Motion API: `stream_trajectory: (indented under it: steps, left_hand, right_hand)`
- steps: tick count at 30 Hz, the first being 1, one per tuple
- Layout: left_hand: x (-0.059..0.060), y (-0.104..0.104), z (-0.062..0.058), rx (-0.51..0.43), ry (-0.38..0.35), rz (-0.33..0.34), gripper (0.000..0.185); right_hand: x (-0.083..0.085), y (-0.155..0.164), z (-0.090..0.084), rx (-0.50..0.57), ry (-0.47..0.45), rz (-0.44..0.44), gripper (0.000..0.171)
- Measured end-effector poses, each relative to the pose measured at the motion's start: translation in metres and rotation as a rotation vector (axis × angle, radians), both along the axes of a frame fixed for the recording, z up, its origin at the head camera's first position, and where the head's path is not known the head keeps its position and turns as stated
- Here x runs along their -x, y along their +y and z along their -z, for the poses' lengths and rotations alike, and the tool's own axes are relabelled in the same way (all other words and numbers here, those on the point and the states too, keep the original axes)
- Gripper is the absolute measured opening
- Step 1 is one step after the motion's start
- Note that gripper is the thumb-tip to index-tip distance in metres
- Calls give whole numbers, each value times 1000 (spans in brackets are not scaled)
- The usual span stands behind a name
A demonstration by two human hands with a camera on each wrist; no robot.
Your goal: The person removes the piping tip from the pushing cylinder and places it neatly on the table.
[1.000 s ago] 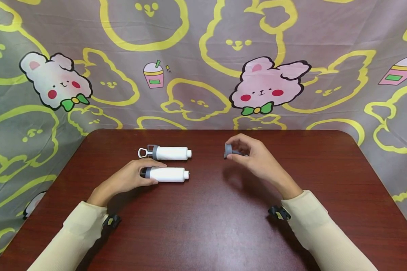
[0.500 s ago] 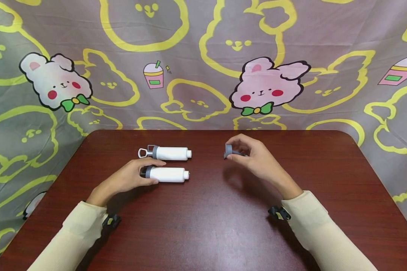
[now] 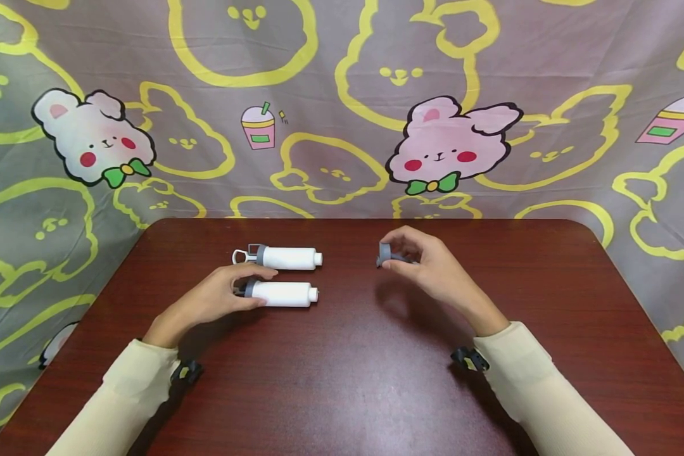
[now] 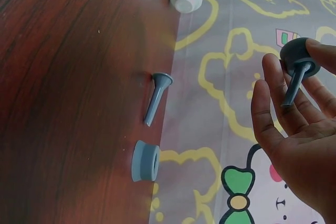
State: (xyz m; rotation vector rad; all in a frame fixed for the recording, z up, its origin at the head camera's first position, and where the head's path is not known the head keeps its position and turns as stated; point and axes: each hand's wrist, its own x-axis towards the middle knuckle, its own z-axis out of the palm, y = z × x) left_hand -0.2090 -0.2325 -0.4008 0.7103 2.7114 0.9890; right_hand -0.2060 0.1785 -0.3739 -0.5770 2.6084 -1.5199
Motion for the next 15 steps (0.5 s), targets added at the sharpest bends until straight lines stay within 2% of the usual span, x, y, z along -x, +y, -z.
stream_trajectory:
  steps: [15]
  left_hand:
    - [-6, 23, -24, -32, 68, 57, 47]
  right_hand:
    - [-1, 0, -1, 20, -7, -4, 29]
